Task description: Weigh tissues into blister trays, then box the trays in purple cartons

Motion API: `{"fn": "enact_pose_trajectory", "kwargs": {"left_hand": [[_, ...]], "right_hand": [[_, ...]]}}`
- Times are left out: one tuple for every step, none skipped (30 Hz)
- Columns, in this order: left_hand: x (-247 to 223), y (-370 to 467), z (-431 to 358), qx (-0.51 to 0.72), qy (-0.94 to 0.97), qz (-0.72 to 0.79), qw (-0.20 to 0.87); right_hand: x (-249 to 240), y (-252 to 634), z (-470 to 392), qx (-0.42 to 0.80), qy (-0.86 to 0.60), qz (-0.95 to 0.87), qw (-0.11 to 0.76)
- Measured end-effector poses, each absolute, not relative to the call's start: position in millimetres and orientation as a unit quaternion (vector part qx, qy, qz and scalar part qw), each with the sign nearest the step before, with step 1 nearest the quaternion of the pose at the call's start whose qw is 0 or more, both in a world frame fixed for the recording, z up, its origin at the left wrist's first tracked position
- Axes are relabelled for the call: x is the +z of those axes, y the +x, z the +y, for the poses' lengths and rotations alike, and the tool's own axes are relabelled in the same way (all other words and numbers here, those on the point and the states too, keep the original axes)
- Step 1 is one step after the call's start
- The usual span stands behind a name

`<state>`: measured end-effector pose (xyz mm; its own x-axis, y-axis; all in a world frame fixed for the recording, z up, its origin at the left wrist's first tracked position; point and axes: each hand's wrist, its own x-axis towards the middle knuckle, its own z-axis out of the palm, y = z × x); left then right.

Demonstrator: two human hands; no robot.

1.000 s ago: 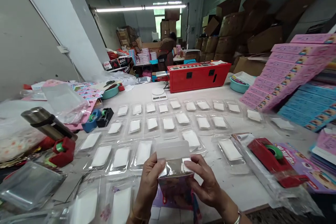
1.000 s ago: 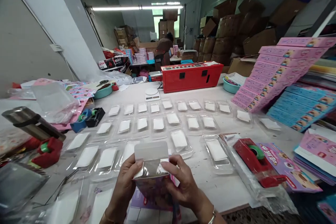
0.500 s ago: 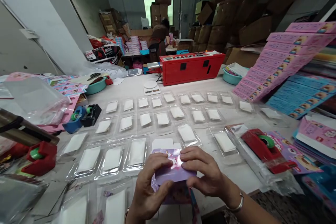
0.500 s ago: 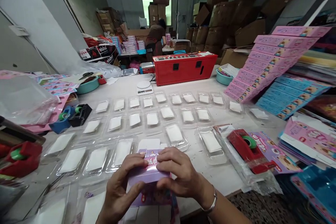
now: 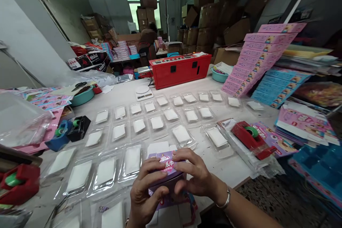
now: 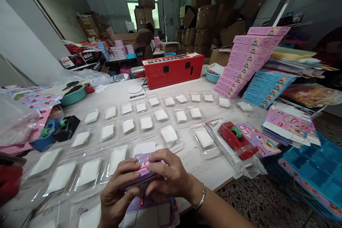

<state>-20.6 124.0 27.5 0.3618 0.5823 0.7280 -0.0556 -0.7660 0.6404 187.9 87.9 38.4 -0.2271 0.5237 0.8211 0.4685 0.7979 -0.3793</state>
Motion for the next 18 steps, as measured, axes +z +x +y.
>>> {"fn": "enact_pose_trajectory", "kwargs": {"left_hand": [[25.1,-21.4,124.0,0.536,0.776,0.178,0.281],[22.4,-21.6,123.5,0.536,0.78,0.184,0.266],[19.8,-21.1,122.5,0.537,0.782,0.189,0.253],[17.2,-20.4,121.0,0.543,0.78,0.193,0.241],[14.8,-19.6,119.3,0.55,0.777,0.198,0.232],[12.7,-19.0,117.4,0.557,0.773,0.203,0.225],[10.9,-18.9,115.6,0.562,0.769,0.208,0.223],[9.5,-19.3,114.0,0.565,0.765,0.214,0.223],[8.5,-20.1,112.7,0.564,0.762,0.225,0.226],[8.0,-21.0,112.0,0.559,0.76,0.239,0.231],[7.8,-21.9,111.7,0.554,0.756,0.255,0.238],[8.0,-22.3,111.8,0.551,0.75,0.272,0.246],[8.6,-22.1,112.1,0.551,0.744,0.283,0.25],[9.4,-21.2,112.3,0.555,0.737,0.291,0.252],[10.3,-19.7,112.4,0.562,0.73,0.296,0.254],[11.4,-17.7,112.2,0.57,0.723,0.297,0.252],[12.6,-15.6,111.8,0.579,0.716,0.299,0.249],[13.7,-13.5,111.3,0.585,0.711,0.302,0.247]], "right_hand": [[35.5,187.3,88.1,0.013,-0.319,-0.783,0.533],[32.8,186.1,88.1,0.002,-0.322,-0.781,0.534],[30.2,184.3,87.7,-0.008,-0.326,-0.778,0.538],[27.6,181.9,87.0,-0.019,-0.331,-0.771,0.543],[25.3,179.1,86.2,-0.032,-0.337,-0.764,0.549],[23.4,176.1,85.6,-0.049,-0.343,-0.755,0.556],[22.2,173.1,85.4,-0.066,-0.348,-0.747,0.562],[22.1,170.5,85.7,-0.076,-0.351,-0.741,0.568],[23.0,168.3,86.5,-0.076,-0.351,-0.737,0.573],[25.0,166.9,87.8,-0.064,-0.348,-0.737,0.576],[27.6,166.2,89.2,-0.045,-0.345,-0.737,0.579],[30.4,166.2,90.3,-0.023,-0.341,-0.738,0.582],[32.7,166.5,91.1,-0.005,-0.338,-0.737,0.585],[33.7,167.0,91.2,0.006,-0.337,-0.734,0.589],[33.2,167.3,90.9,0.008,-0.34,-0.73,0.593],[30.9,167.4,90.2,0.002,-0.345,-0.725,0.596],[27.0,167.0,89.5,-0.008,-0.349,-0.72,0.599],[22.2,166.0,89.1,-0.018,-0.354,-0.716,0.602]]}}
